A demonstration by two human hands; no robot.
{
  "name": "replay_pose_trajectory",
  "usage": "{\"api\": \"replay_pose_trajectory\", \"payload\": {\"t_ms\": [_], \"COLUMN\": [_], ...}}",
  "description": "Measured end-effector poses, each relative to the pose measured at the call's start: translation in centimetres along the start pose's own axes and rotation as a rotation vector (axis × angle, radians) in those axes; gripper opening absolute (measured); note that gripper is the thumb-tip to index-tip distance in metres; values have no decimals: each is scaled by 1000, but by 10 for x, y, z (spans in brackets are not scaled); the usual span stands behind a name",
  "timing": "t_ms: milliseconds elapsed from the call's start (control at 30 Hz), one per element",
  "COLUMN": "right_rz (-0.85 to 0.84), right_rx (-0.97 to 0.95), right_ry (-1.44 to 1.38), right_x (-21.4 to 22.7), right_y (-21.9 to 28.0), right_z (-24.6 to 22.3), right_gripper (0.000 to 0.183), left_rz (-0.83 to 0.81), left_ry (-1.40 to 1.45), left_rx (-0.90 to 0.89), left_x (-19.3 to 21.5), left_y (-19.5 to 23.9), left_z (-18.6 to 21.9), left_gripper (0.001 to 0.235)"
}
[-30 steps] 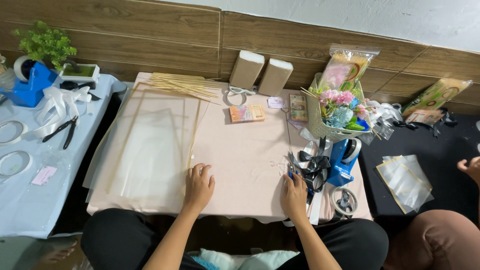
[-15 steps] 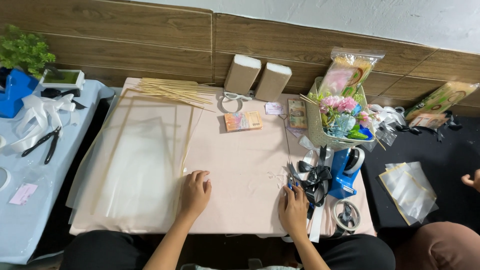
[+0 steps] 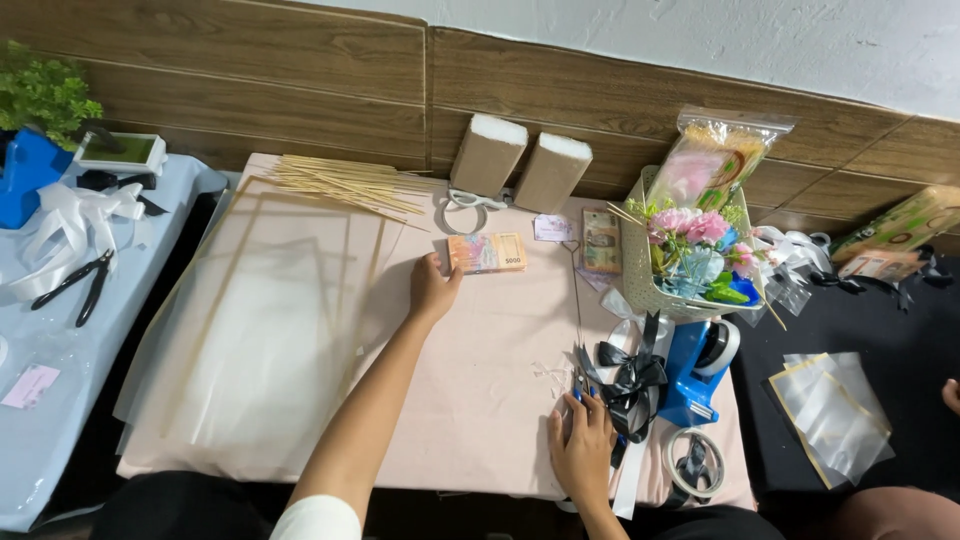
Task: The person is sorting paper currency and inserting individual bills into clear plastic sleeves for a floral arrangement.
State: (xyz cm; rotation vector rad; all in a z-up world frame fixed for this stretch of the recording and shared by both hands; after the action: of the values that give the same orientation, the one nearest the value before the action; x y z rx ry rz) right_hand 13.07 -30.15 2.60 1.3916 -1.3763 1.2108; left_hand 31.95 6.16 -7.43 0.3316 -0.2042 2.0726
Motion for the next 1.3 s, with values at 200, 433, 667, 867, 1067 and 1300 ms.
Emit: {"api": "replay_pose_trajectory", "payload": {"t_ms": [200, 433, 667, 867, 1067, 1300], "right_rz": [-24, 19, 21, 11, 59, 221], "right_rx": [-24, 2, 6, 8, 53, 140], "right_ry": [4, 32, 14, 5, -8, -65], "right_x": [-3, -1, 1, 3, 9, 9], "right_y": [-1, -1, -1, -3, 0, 6], "right_z": [3, 1, -1, -1, -5, -3], "right_gripper": [44, 41, 41, 42, 40, 36], "left_rz": [51, 101, 89, 74, -93, -210], "left_ry": [-277, -348, -273, 108, 674, 822], "left_rx": [292, 615, 491, 564, 670, 749], "left_x": [-11, -20, -22, 6, 30, 112], "left_y": [-34, -21, -20, 0, 50, 151], "left_z": [29, 40, 40, 47, 49, 78], "left_gripper": [66, 102, 69, 58, 24, 25]}}
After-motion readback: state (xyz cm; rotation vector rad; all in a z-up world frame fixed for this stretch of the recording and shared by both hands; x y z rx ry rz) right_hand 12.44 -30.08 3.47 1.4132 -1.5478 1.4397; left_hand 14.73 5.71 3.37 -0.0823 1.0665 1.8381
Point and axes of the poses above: each hand's wrist, its own y-axis away from the middle knuckle, its own x-axis out of the back of the hand, z = x × y, the point moved 8 cm from there along -y, towards the middle knuckle, and after that the axes turned 15 degrees about y, right-handed, at the moved point
